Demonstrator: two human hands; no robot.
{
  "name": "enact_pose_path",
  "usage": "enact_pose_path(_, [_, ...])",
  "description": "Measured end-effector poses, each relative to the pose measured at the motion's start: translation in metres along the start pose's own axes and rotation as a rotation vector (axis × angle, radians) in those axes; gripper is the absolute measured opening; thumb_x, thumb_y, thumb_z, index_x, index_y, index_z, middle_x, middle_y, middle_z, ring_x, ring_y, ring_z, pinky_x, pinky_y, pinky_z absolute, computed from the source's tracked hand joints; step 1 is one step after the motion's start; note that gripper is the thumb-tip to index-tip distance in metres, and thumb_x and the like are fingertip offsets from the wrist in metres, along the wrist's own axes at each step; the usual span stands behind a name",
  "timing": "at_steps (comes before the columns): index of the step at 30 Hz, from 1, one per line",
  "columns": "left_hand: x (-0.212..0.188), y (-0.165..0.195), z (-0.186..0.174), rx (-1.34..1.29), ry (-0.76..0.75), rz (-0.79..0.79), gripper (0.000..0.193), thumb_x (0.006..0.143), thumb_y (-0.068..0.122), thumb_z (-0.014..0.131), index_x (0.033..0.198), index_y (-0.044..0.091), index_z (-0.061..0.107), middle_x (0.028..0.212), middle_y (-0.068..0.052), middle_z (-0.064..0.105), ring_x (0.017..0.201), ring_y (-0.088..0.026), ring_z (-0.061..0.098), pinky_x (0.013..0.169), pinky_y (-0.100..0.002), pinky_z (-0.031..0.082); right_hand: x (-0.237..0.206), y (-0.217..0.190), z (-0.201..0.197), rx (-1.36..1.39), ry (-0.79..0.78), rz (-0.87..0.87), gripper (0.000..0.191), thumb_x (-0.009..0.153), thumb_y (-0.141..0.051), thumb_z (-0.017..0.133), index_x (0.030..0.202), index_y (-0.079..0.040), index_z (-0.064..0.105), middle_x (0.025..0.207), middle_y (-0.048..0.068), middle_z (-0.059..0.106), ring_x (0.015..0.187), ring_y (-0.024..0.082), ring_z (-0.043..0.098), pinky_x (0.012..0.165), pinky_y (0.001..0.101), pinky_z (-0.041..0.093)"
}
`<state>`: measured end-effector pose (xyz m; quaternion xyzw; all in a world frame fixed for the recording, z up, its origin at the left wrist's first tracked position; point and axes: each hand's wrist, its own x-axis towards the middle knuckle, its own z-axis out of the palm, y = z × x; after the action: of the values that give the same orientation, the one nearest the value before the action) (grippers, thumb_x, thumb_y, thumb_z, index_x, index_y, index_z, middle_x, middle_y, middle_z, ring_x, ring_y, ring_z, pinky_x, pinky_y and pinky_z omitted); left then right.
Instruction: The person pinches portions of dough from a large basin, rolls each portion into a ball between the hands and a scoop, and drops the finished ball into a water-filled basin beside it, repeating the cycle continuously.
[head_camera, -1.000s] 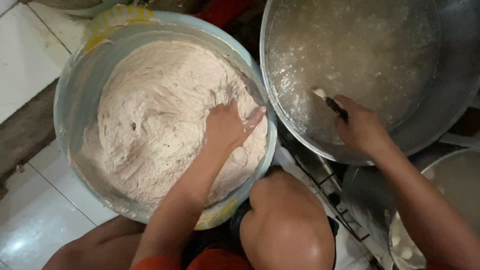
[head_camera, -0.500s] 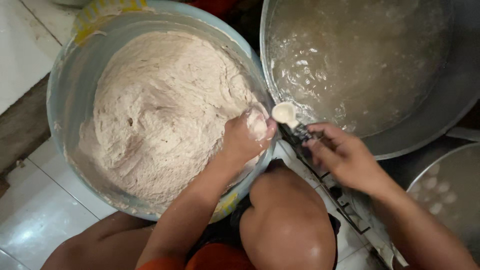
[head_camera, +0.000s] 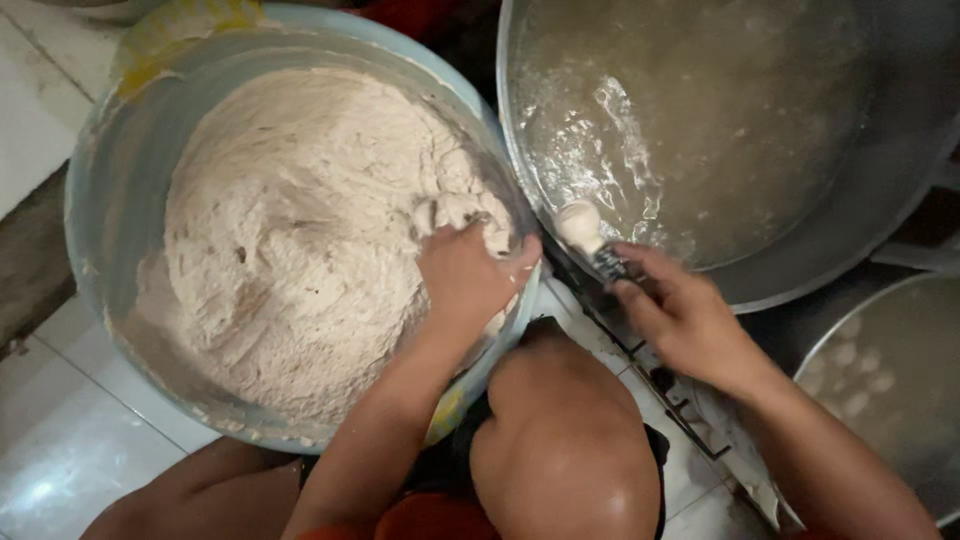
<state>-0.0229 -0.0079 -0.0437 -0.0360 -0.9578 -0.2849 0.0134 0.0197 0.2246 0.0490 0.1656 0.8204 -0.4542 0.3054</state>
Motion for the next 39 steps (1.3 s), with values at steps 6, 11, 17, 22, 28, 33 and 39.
enact_pose_path(6, [-0.011, -0.004, 0.013, -0.167, -0.003, -0.024, 0.057, 0.087, 0.051, 0.076, 0.095, -0.005, 0.073, 0.081, -0.026, 0.071, 0.078, -0.044, 0.068, 0.077, -0.048, 0.056, 0.013, 0.019, -0.023, -0.415, 0.249, -0.283, 0.047, 0.095, -0.010, 0.066, 0.142, -0.008, 0.060, 0.109, 0.018, 0.073, 0.089, 0.015, 0.069, 0.073, 0.0300, 0.054])
enact_pose_path(11, [-0.019, -0.005, 0.027, -0.387, -0.148, -0.205, 0.060, 0.090, 0.044, 0.077, 0.112, -0.011, 0.064, 0.076, -0.023, 0.069, 0.070, -0.037, 0.071, 0.067, -0.042, 0.059, 0.005, 0.007, -0.003, -0.034, 0.058, -0.004, 0.047, 0.098, -0.013, 0.063, 0.145, -0.013, 0.060, 0.102, 0.019, 0.074, 0.080, 0.021, 0.065, 0.066, 0.0363, 0.054])
enact_pose_path(17, [-0.021, -0.002, 0.029, -0.362, -0.120, 0.046, 0.030, 0.073, 0.025, 0.081, 0.093, 0.006, 0.069, 0.084, -0.016, 0.072, 0.075, -0.037, 0.072, 0.073, -0.044, 0.058, -0.007, -0.019, 0.023, -0.169, 0.035, -0.549, 0.042, 0.100, -0.012, 0.064, 0.140, -0.004, 0.059, 0.110, 0.012, 0.072, 0.091, 0.010, 0.067, 0.077, 0.0263, 0.054])
enact_pose_path(22, [-0.015, 0.006, 0.017, -0.300, -0.056, -0.068, 0.043, 0.066, 0.031, 0.085, 0.098, 0.004, 0.073, 0.081, -0.018, 0.072, 0.074, -0.041, 0.069, 0.068, -0.048, 0.054, -0.007, -0.016, 0.018, 0.076, -0.208, 0.052, 0.049, 0.098, -0.011, 0.060, 0.147, -0.014, 0.058, 0.092, 0.014, 0.075, 0.068, 0.018, 0.057, 0.062, 0.0334, 0.049])
enact_pose_path(28, [-0.011, 0.010, 0.000, -0.135, -0.002, -0.053, 0.059, 0.070, 0.049, 0.089, 0.088, -0.004, 0.072, 0.069, -0.025, 0.067, 0.068, -0.046, 0.065, 0.067, -0.053, 0.051, -0.005, 0.014, -0.006, -0.099, 0.073, -0.277, 0.052, 0.097, -0.009, 0.059, 0.149, -0.010, 0.053, 0.111, 0.014, 0.073, 0.095, 0.019, 0.069, 0.079, 0.0314, 0.056])
enact_pose_path(33, [-0.016, 0.006, 0.002, -0.337, 0.063, -0.012, 0.047, 0.082, 0.042, 0.083, 0.092, -0.003, 0.071, 0.077, -0.024, 0.069, 0.072, -0.045, 0.065, 0.070, -0.049, 0.054, 0.006, 0.022, -0.028, -0.391, 0.216, -0.031, 0.055, 0.094, -0.012, 0.063, 0.149, -0.017, 0.056, 0.117, 0.017, 0.073, 0.088, 0.028, 0.073, 0.079, 0.0377, 0.057])
enact_pose_path(39, [-0.019, 0.011, 0.014, -0.549, 0.006, -0.148, 0.034, 0.084, 0.032, 0.080, 0.092, 0.001, 0.069, 0.078, -0.019, 0.073, 0.076, -0.038, 0.073, 0.070, -0.044, 0.058, 0.001, 0.004, -0.002, -0.209, -0.028, 0.184, 0.057, 0.104, -0.016, 0.064, 0.160, -0.019, 0.053, 0.105, 0.029, 0.074, 0.085, 0.032, 0.069, 0.071, 0.0409, 0.057])
